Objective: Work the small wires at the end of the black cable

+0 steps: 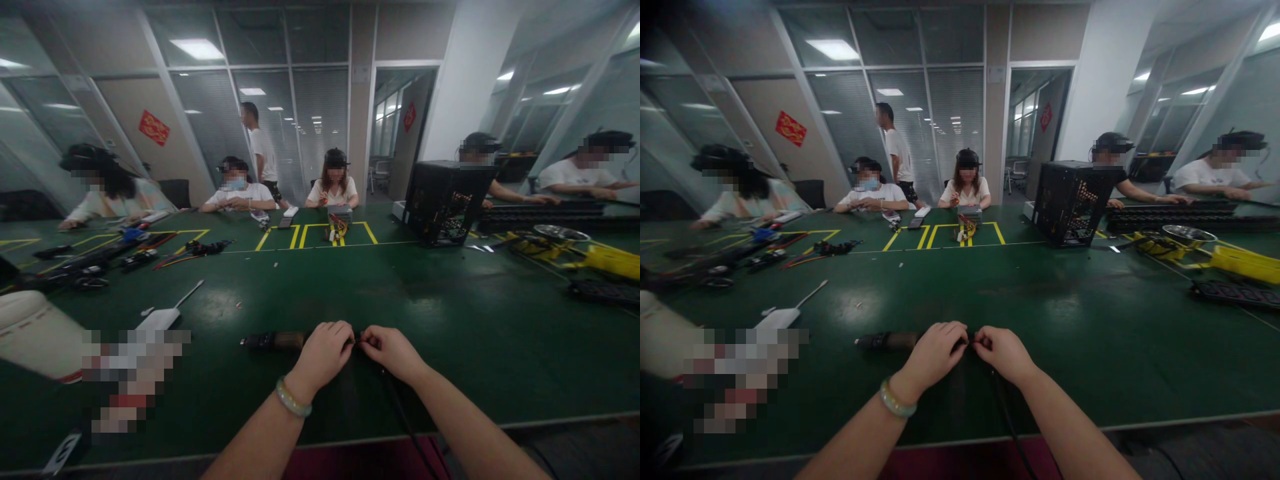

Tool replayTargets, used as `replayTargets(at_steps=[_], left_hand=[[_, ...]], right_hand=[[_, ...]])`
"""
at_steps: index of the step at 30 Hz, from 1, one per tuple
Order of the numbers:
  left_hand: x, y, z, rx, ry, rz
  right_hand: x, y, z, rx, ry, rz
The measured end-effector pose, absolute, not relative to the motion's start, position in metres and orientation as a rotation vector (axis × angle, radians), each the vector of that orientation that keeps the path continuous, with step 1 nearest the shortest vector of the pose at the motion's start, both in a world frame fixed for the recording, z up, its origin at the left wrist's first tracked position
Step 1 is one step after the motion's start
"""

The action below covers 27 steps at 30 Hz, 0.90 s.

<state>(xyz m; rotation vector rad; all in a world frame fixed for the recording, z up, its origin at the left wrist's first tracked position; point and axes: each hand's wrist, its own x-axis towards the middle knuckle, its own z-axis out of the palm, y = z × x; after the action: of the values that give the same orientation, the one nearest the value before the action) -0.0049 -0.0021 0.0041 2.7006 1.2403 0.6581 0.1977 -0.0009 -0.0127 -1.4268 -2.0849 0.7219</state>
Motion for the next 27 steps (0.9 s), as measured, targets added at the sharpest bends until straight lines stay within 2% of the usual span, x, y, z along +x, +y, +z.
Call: replayTargets(at_steps=[27], left_hand=[[-0.0052,-0.0038,0.0098,2.708,1.237,0.692]], right_hand=[[0.1977,-0.0006,-0.0121,-1.422,-2.087,0.728]])
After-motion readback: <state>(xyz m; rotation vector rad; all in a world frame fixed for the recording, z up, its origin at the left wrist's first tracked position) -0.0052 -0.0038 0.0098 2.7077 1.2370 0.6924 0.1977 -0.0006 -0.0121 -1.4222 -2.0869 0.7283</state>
